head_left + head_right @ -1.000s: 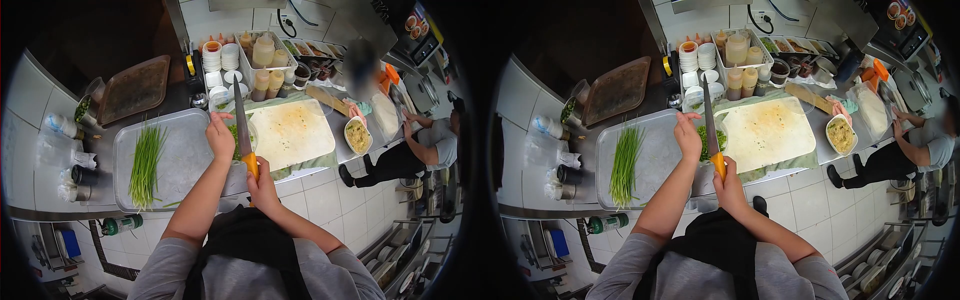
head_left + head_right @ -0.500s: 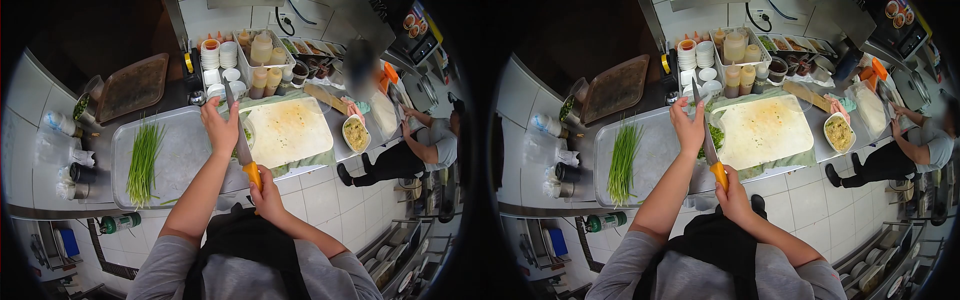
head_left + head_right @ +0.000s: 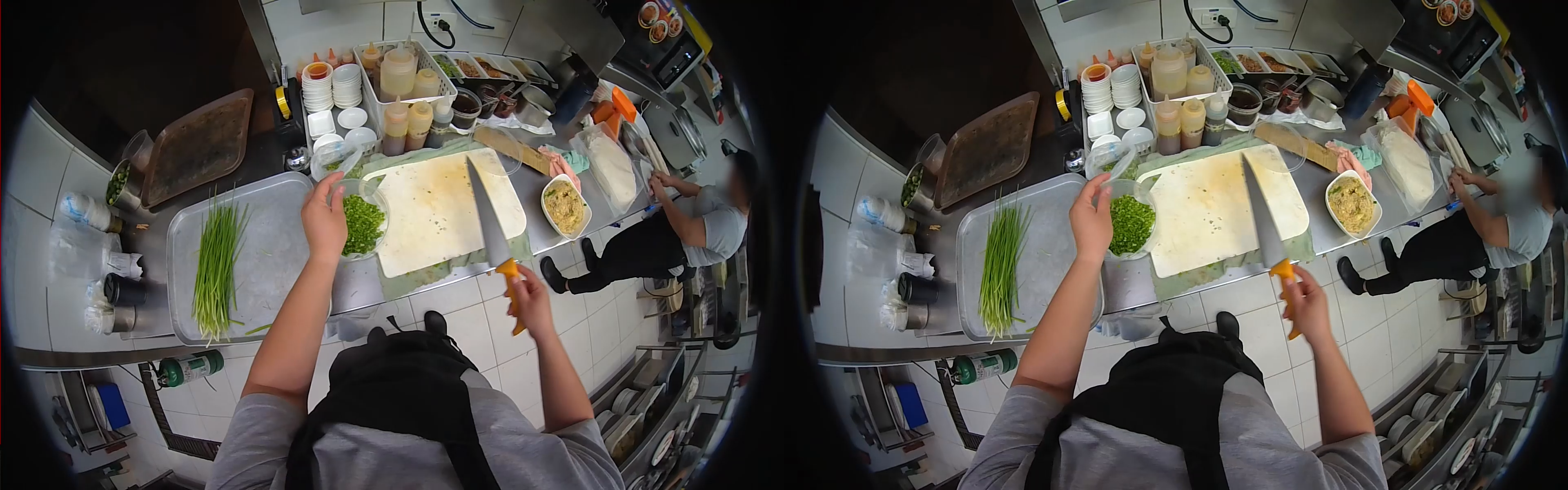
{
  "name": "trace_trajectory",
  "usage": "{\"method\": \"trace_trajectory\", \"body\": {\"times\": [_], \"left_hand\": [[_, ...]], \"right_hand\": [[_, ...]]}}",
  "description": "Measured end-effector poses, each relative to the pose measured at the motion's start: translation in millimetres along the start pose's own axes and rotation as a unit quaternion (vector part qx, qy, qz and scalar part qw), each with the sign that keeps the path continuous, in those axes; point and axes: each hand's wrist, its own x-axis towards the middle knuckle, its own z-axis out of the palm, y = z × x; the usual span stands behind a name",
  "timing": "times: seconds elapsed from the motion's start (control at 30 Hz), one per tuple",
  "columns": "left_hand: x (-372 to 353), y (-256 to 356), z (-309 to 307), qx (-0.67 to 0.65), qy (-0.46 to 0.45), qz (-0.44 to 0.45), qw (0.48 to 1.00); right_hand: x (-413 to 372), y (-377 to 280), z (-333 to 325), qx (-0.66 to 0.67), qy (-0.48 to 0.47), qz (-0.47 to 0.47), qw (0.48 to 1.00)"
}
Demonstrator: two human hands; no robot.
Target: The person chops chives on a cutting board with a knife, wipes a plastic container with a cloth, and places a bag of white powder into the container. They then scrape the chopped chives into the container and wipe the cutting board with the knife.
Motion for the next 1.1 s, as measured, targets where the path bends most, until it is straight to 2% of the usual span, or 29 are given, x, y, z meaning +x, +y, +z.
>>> {"method": "trace_trajectory", "body": {"times": [0.03,0.07,0.1,0.13,0.2,0.27,0.43,0.5,0.53,0.6,0.63,0.7,0.73,0.77,0.8,0.83,0.9,1.03,1.1], "left_hand": [[-0.1,-4.6,3.1,0.062,0.059,0.159,0.984],[-1.5,-1.5,2.3,0.063,0.059,0.158,0.984],[-3.5,4.2,0.4,-0.012,0.009,0.021,1.0],[-4.5,8.5,0.3,-0.087,-0.041,-0.116,0.989],[-4.8,8.8,1.9,-0.102,-0.037,-0.125,0.986],[-4.3,9.9,-2.7,-0.04,-0.05,-0.145,0.987],[-2.8,14.8,-5.6,0.008,-0.092,-0.147,0.985],[-1.5,14.5,1.3,0.062,-0.039,0.096,0.993],[-2.3,14.0,-1.0,0.066,-0.036,0.095,0.993],[-2.6,29.0,-9.5,0.13,-0.092,-0.178,0.971],[-3.9,24.7,-10.4,0.132,-0.09,-0.181,0.97],[-4.3,17.4,-11.1,0.113,-0.128,-0.109,0.979],[-4.8,14.1,-9.0,0.116,-0.127,-0.11,0.979],[-4.3,18.1,-6.6,0.143,-0.072,0.024,0.987],[-4.6,22.3,-4.1,0.167,-0.017,0.159,0.973],[-7.1,26.8,-1.4,0.169,-0.018,0.159,0.972],[-13.3,60.6,5.2,0.03,0.023,0.049,0.998],[-31.1,92.2,16.2,0.045,-0.001,0.052,0.998],[-43.6,102.2,27.4,0.008,-0.048,0.091,0.995]], "right_hand": [[12.9,7.6,-17.5,-0.008,0.009,0.01,1.0],[24.3,11.3,-32.0,-0.015,0.018,0.02,1.0],[33.0,7.9,-42.9,-0.032,0.008,0.03,0.999],[43.2,8.0,-51.8,-0.031,0.008,0.03,0.999],[61.7,4.6,-63.0,-0.06,-0.023,0.03,0.997],[75.3,1.0,-69.4,-0.068,-0.029,0.033,0.997],[104.0,-1.4,-80.4,-0.074,-0.091,0.011,0.993],[111.9,-0.3,-87.1,-0.078,-0.104,0.007,0.991],[115.8,-0.3,-89.8,-0.082,-0.112,0.004,0.99],[121.0,-2.6,-93.7,-0.081,-0.131,0.007,0.988],[122.8,-2.8,-95.6,-0.079,-0.145,0.01,0.986],[127.6,-0.2,-96.7,-0.08,-0.163,0.009,0.983],[129.6,0.8,-96.2,-0.079,-0.178,0.006,0.981],[130.5,0.7,-95.7,-0.078,-0.181,0.007,0.98],[131.1,-0.3,-95.1,-0.082,-0.198,0.01,0.977],[131.6,-0.5,-94.0,-0.087,-0.214,0.013,0.973],[131.8,0.7,-91.5,-0.085,-0.231,0.019,0.969],[133.1,12.5,-90.1,-0.092,-0.272,0.024,0.958],[130.1,14.3,-91.4,-0.082,-0.287,0.032,0.954]]}}
